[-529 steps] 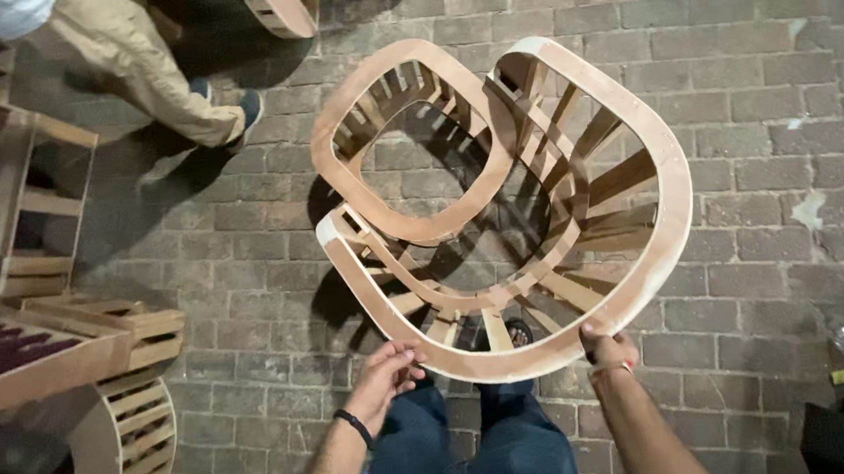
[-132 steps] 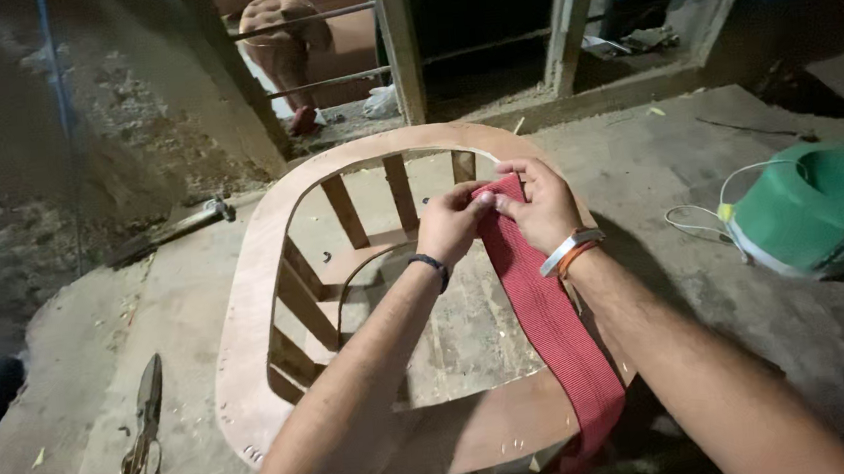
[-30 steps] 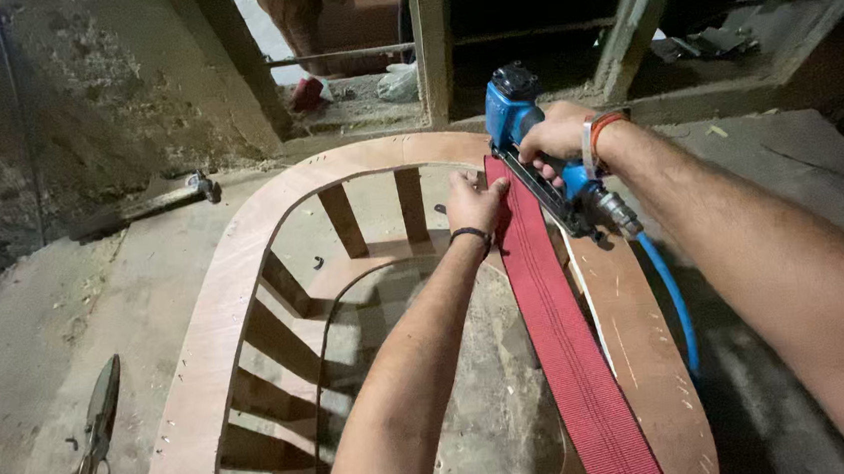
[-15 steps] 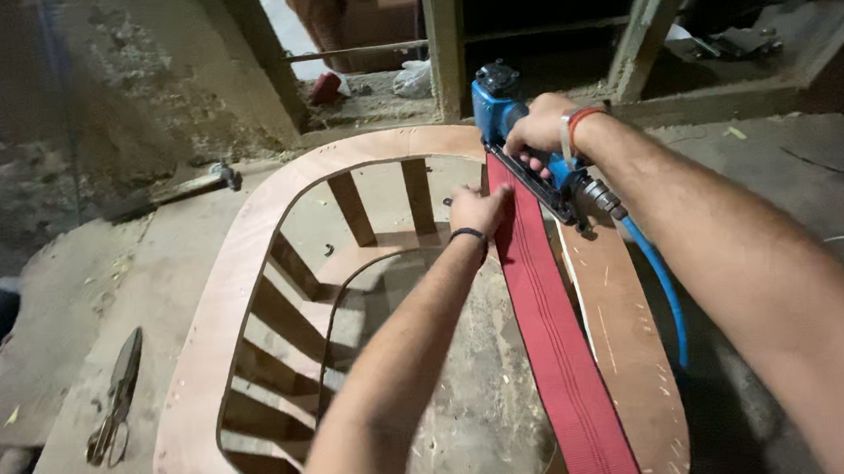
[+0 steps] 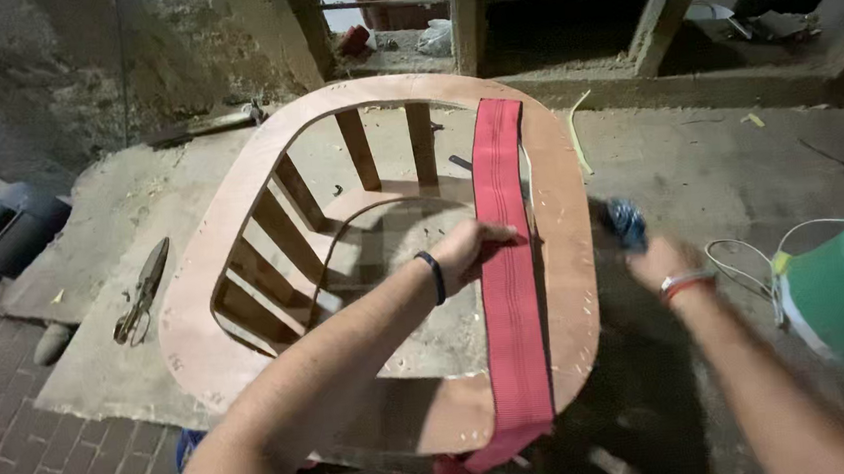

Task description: The person attaches red webbing straps to a wooden chair frame. They use a pneumatic nail gun to staple straps onto the frame, cut webbing to length with scissors, and stretch and align straps across the seat, adding parallel straps to build the woven seat surface.

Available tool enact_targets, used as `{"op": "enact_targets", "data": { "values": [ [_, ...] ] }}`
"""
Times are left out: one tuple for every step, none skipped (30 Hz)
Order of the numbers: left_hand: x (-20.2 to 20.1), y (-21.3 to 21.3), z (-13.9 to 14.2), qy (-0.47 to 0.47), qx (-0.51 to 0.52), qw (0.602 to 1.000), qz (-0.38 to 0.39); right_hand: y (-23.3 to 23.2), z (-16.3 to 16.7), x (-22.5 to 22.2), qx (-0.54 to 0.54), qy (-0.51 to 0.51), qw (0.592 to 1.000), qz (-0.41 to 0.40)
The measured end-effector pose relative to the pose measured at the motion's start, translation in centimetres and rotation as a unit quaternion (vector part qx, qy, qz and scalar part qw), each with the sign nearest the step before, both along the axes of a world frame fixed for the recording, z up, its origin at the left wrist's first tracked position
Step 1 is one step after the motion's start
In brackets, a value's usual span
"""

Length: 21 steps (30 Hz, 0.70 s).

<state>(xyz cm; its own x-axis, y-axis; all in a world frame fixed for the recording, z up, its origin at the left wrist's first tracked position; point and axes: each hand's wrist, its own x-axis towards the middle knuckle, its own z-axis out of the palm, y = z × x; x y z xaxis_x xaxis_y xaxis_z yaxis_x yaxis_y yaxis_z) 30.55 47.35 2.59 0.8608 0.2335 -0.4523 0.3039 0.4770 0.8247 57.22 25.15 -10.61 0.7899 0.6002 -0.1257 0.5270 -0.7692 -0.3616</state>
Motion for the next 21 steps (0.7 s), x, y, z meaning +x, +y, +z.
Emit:
{"op": "enact_targets", "data": {
  "values": [
    [0.1,-0.1,0.4,-0.002,-0.013,0.999,0.031,-1.3,-3.4,-0.8,-0.034,-0.001,0.999,-0.010],
    [0.1,-0.2,0.8,-0.013,-0.064,0.997,0.043,-2.1,-6.2,-1.7,0.122,0.194,0.962,-0.147],
    [0.0,-0.3,1.4,-0.025,-0.114,0.992,0.054,-2.5,-8.1,-2.3,0.266,0.377,0.846,-0.267],
    [-0.2,-0.6,2.0,-0.035,-0.165,0.984,0.065,-3.2,-9.1,-3.5,0.138,0.258,0.940,-0.175],
    [-0.4,-0.9,2.7,-0.020,-0.165,0.982,0.084,-3.7,-9.8,-4.7,0.004,0.128,0.989,-0.072],
    [-0.7,-1.3,3.4,-0.005,-0.165,0.981,0.102,-3.9,-9.9,-5.7,-0.129,-0.007,0.991,0.038],
    [-1.0,-1.8,3.9,0.012,-0.163,0.979,0.119,-3.9,-8.6,-6.8,0.012,0.029,0.999,0.015],
    [-1.3,-2.3,4.3,-0.007,-0.152,0.984,0.092,-4.1,-6.6,-8.2,0.124,0.052,0.991,-0.004],
    [-1.7,-2.8,4.4,-0.025,-0.141,0.988,0.065,-4.2,-4.0,-9.6,0.240,0.069,0.968,-0.012],
    [-2.1,-3.3,4.4,-0.043,-0.131,0.990,0.035,-4.5,-1.0,-11.4,0.331,0.060,0.942,0.007],
    [-2.3,-3.7,4.2,-0.046,-0.135,0.989,0.039,-5.0,2.3,-13.3,0.401,0.035,0.914,0.050],
    [-2.6,-4.0,3.7,-0.049,-0.139,0.988,0.042,-5.5,5.5,-15.5,0.447,0.006,0.888,0.109],
    [-2.9,-4.2,3.1,-0.051,-0.142,0.988,0.044,-5.6,8.5,-17.6,0.478,-0.023,0.862,0.168],
    [-3.2,-4.2,2.4,-0.056,-0.153,0.986,0.033,-5.4,11.1,-20.0,0.449,-0.055,0.861,0.233],
    [-3.5,-4.1,1.7,-0.061,-0.164,0.984,0.022,-4.6,13.2,-22.1,0.411,-0.087,0.862,0.284],
    [-3.8,-3.9,1.0,-0.067,-0.174,0.982,0.010,-3.8,15.0,-23.9,0.370,-0.119,0.859,0.332],
    [-4.1,-3.6,0.3,-0.053,-0.157,0.986,0.016,-3.0,16.4,-25.3,0.352,-0.110,0.867,0.334],
    [-4.5,-3.3,-0.4,-0.038,-0.140,0.989,0.023,-2.4,17.3,-26.5,0.334,-0.100,0.876,0.334],
    [-4.6,-2.9,-0.8,-0.025,-0.122,0.992,0.030,-2.1,18.0,-27.2,0.316,-0.091,0.882,0.337],
    [-4.7,-2.6,-1.1,-0.061,-0.108,0.992,0.027,-1.9,18.3,-27.7,0.326,-0.037,0.895,0.302],
    [-4.8,-2.1,-1.3,-0.094,-0.093,0.991,0.022,-1.6,18.2,-28.2,0.337,0.019,0.904,0.263]
  ]
}}
